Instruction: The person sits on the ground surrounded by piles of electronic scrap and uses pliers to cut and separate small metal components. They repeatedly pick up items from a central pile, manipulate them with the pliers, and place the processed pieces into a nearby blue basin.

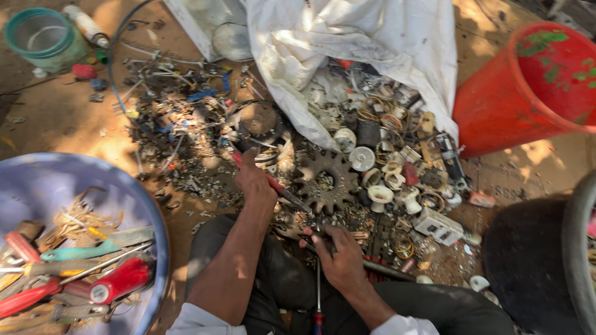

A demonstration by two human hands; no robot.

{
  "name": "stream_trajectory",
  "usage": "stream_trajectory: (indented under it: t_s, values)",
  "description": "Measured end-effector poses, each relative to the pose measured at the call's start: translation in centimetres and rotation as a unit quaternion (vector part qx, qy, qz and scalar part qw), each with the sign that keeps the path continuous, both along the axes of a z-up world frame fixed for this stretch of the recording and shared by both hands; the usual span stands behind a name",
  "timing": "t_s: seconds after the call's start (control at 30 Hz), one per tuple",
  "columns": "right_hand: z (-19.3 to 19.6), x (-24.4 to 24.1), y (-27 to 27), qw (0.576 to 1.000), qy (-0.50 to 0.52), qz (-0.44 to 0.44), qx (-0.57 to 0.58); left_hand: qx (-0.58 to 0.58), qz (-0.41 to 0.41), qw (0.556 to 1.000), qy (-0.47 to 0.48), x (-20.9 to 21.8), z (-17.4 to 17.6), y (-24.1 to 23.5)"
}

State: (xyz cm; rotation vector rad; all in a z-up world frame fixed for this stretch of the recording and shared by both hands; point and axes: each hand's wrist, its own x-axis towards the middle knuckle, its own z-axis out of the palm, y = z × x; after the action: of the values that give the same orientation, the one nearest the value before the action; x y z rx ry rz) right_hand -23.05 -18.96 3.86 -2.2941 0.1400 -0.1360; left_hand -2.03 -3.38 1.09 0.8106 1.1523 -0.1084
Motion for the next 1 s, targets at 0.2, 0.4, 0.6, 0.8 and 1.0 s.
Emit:
stream_trajectory:
  t_s: [0.2,0.4,0.6,0.8,1.0]
  values:
    - [-1.0,-0.3,-0.3,0.998,-0.050,-0.039,0.012,0.026,0.012,0.997,-0.066,-3.2,-1.6,-2.1]
    - [-1.2,-0.3,-0.9,0.991,-0.131,-0.002,-0.013,0.040,0.005,0.998,-0.037,-3.4,-1.7,-2.2]
    - [-2.9,-0.3,-1.2,0.990,-0.138,-0.008,0.006,0.031,-0.023,0.999,0.027,-3.2,-1.6,-2.2]
    - [-4.2,-0.2,-1.1,0.960,0.091,-0.161,0.210,0.019,0.003,1.000,-0.014,-2.8,-1.5,-2.2]
    - [-4.1,-0.4,-1.3,0.992,-0.073,-0.078,0.074,0.041,-0.030,0.998,0.029,-2.6,-1.1,-2.4]
